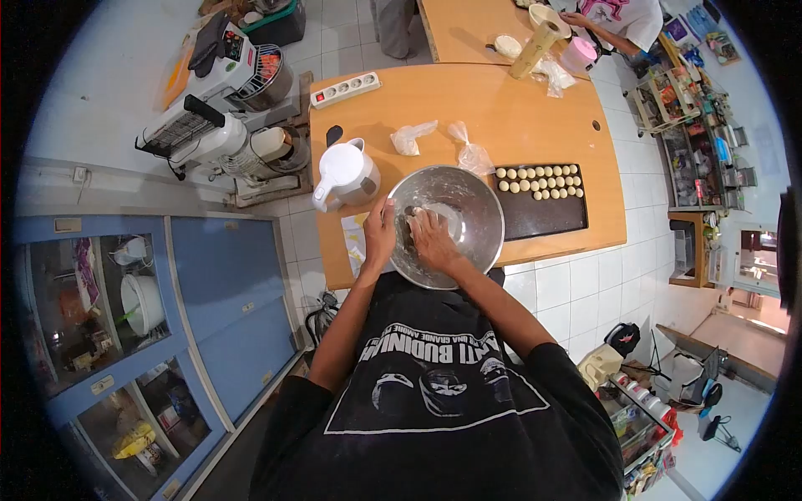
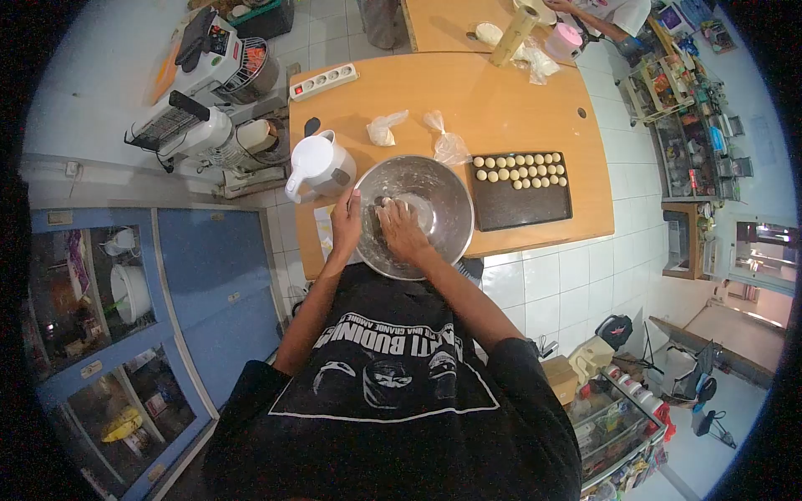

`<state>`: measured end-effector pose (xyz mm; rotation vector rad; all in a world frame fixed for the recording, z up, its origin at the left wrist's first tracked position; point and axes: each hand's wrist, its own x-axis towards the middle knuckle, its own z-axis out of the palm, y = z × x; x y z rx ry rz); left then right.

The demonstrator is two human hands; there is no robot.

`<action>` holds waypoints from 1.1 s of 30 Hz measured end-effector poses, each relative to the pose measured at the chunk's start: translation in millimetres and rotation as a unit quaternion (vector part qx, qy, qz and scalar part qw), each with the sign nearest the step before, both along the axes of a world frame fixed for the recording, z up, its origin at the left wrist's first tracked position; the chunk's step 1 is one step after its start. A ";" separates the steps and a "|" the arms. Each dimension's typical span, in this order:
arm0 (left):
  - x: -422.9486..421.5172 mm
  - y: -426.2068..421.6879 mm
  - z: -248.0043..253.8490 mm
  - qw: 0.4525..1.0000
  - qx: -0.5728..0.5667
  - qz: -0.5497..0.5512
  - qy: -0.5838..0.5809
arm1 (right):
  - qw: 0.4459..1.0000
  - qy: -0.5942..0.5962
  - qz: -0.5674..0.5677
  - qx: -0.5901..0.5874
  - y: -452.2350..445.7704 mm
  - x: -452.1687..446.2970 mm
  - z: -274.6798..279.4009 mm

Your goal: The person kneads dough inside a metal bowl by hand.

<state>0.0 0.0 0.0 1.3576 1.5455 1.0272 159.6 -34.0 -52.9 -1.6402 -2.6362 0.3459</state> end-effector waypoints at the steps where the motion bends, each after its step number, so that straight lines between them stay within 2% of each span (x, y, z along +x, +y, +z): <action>1: -0.2 -0.4 -0.6 1.000 0.004 0.004 0.004 | 0.999 0.017 -0.010 -0.047 4.5 -1.0 14.9; 3: 10.2 -1.6 1.0 1.000 0.008 0.008 0.000 | 0.995 0.025 -0.022 -0.094 10.8 8.9 23.2; 4: 7.2 -0.9 5.4 1.000 0.010 0.007 -0.001 | 0.978 0.180 -0.074 -0.074 15.4 5.7 21.9; 5: 4.4 0.0 9.7 1.000 0.011 0.008 -0.003 | 0.935 0.330 -0.122 -0.053 18.7 2.7 20.5; 6: 2.9 1.6 9.4 1.000 0.012 0.009 -0.001 | 0.935 0.331 -0.120 -0.053 22.1 0.9 29.3; 8: 4.4 1.3 6.5 1.000 0.013 0.008 -0.014 | 0.910 0.286 -0.257 -0.154 23.6 2.0 57.8; 9: 4.7 1.9 6.2 1.000 0.012 0.008 -0.016 | 0.910 0.285 -0.258 -0.154 22.4 5.0 50.4; 11: 4.6 2.0 5.7 1.000 0.005 0.002 -0.008 | 0.917 0.313 -0.238 -0.068 16.6 12.6 27.0; 14: 5.9 2.1 0.5 1.000 0.017 0.013 -0.005 | 0.899 0.348 -0.249 -0.091 9.3 19.6 22.2; 18: 4.5 0.8 5.7 1.000 0.005 0.016 0.006 | 0.873 0.398 -0.250 -0.130 1.8 29.9 46.1; 20: 5.3 -0.2 10.3 1.000 0.000 0.019 0.006 | 0.918 0.324 -0.178 -0.148 -1.5 39.7 50.1; 21: 5.5 -0.6 9.8 1.000 -0.001 0.019 0.005 | 0.918 0.323 -0.178 -0.149 -4.2 40.1 47.3; 23: 5.4 0.0 9.0 1.000 0.002 0.005 -0.026 | 0.835 0.472 -0.163 -0.230 -10.0 40.0 38.2; 24: 5.4 0.6 5.0 1.000 0.001 0.005 -0.027 | 0.835 0.472 -0.163 -0.231 -9.9 39.2 31.8; 26: 4.5 2.1 -2.0 1.000 0.001 0.007 -0.026 | 0.671 0.595 -0.265 -0.353 -6.5 35.8 18.7; 27: 4.2 1.4 0.9 1.000 0.001 0.008 -0.026 | 0.672 0.594 -0.264 -0.354 -4.9 33.1 28.7; 29: 5.0 0.2 10.5 1.000 0.009 0.008 -0.022 | 0.331 0.751 -0.338 -0.460 -0.7 28.5 61.9; 30: 5.4 0.3 8.7 1.000 0.009 0.008 -0.022 | 0.331 0.751 -0.337 -0.460 -1.2 29.7 58.4; 32: 5.4 0.0 4.7 0.999 0.013 0.010 -0.030 | 0.416 0.760 -0.265 -0.423 -2.8 31.5 50.1; 33: 5.6 0.2 7.5 0.999 0.013 0.010 -0.030 | 0.416 0.760 -0.265 -0.423 -4.7 30.3 50.3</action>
